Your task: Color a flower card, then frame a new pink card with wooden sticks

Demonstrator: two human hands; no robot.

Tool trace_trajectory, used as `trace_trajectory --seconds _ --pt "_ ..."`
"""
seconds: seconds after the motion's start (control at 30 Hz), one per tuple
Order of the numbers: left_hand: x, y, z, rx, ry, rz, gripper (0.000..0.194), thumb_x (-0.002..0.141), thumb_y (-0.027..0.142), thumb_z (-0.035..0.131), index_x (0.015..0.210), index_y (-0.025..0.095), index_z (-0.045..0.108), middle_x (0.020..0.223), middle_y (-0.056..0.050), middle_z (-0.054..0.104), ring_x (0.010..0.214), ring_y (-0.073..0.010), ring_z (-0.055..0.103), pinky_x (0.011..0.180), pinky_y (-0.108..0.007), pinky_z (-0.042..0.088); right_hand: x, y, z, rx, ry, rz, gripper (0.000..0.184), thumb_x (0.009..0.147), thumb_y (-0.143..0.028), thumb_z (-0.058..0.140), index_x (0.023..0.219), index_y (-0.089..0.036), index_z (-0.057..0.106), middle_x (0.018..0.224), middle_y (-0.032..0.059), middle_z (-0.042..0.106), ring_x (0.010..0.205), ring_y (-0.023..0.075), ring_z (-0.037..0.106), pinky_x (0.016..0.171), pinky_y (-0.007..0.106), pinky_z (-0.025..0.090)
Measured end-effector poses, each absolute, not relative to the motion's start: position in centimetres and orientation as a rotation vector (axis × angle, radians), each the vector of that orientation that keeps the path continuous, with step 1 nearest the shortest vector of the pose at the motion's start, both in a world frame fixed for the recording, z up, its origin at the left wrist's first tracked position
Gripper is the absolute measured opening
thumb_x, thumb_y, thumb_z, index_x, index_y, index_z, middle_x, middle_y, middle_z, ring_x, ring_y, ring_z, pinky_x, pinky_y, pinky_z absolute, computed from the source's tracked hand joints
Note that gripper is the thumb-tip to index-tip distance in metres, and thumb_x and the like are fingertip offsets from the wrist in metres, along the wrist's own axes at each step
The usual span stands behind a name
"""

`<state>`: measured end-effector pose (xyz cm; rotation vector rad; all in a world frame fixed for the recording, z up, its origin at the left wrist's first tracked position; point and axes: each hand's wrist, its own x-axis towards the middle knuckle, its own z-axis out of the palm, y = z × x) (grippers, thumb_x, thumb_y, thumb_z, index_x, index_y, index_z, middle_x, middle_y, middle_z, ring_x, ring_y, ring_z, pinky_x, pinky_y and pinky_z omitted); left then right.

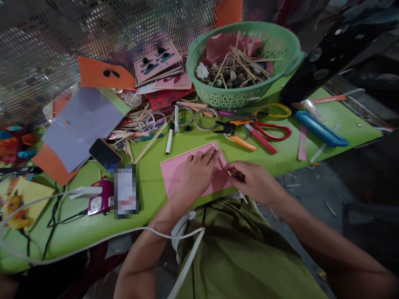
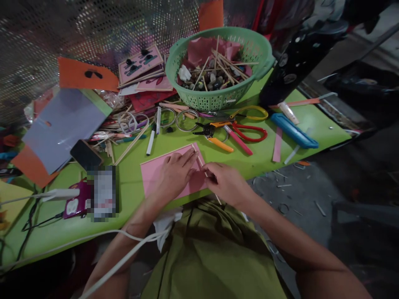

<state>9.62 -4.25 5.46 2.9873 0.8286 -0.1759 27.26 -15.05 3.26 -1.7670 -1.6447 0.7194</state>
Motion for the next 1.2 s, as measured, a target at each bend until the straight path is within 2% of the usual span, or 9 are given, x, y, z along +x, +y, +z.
trace_trajectory --seconds 0.27,0.7,0.97,1.2 --pt "9.8 -4.3 5.5 2.983 0.860 -0.218 0.055 0.109 0.029 0.047 0.163 0.021 0.046 0.165 -0.008 0.054 0.126 -0.0279 0.058 0.101 -0.042 0.052 28.5 -15.7 3.6 -1.722 -1.544 0.830 0.015 0.093 -0.027 0.064 0.103 -0.024 0.074 0.089 0.0050 0.081 0.075 0.0201 0.074 0.067 0.030 0.055" --pt "9.6 -4.3 5.1 2.992 0.826 -0.161 0.054 0.111 0.032 0.044 0.163 0.020 0.046 0.165 -0.009 0.054 0.125 -0.0288 0.057 0.101 -0.043 0.051 30.1 -16.6 3.3 -1.759 -1.468 0.782 0.017 0.091 -0.034 0.064 0.097 -0.025 0.076 0.088 0.0058 0.082 0.076 0.0225 0.076 0.068 0.034 0.060" --pt "9.4 -4.7 4.6 3.059 0.810 -0.098 0.055 0.109 0.037 0.052 0.162 0.021 0.048 0.163 -0.012 0.055 0.122 -0.0261 0.060 0.099 -0.039 0.050 30.8 -16.7 2.6 -1.722 -1.504 0.730 0.021 0.095 -0.044 0.065 0.098 -0.026 0.076 0.088 0.0065 0.081 0.073 0.0244 0.077 0.067 0.037 0.063" --pt "9.0 -5.0 3.8 3.076 0.779 0.029 0.049 0.113 0.033 0.042 0.159 0.019 0.051 0.165 -0.011 0.053 0.126 -0.0235 0.058 0.098 -0.038 0.047 31.4 -15.0 4.6 -1.735 -1.658 0.511 0.026 0.095 -0.049 0.063 0.097 -0.027 0.076 0.083 0.0062 0.081 0.066 0.0264 0.075 0.058 0.039 0.060"
